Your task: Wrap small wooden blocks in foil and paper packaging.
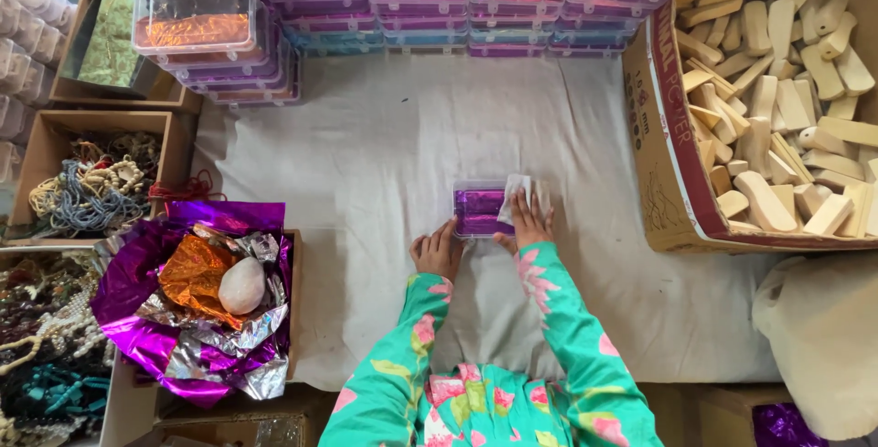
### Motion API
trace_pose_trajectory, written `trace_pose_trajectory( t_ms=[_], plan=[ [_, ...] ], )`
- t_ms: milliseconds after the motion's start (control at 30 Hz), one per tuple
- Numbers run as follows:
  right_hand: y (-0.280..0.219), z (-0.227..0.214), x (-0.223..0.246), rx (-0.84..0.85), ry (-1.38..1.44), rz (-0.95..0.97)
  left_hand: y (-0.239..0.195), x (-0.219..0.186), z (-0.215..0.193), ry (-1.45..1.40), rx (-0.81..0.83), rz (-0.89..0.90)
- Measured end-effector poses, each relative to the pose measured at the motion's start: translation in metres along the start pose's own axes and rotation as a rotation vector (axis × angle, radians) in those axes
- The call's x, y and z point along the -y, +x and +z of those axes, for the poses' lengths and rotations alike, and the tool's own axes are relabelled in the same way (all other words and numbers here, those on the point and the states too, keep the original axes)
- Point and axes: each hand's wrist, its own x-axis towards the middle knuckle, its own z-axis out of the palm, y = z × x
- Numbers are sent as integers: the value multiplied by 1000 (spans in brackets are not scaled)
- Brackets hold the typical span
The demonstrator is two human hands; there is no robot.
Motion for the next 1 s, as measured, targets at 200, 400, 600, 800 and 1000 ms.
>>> trace_pose_trajectory(
  t_ms=[200,400,600,800,1000],
  plan=[
    [-59,-28,36,-71,32,-30,-3,6,5,16,20,13],
    [-53,-33,92,-20,-80,-91,-12,15,14,2,75,4],
    [-20,-39,112,-53,68,-240,-21,30,35,57,78,36],
    [23,-12,105,-41,42,-274,-20,28,32,63,-93,127],
    [-7,-31,105,100,22,-248,-25,31,31,36,138,-20]
  ],
)
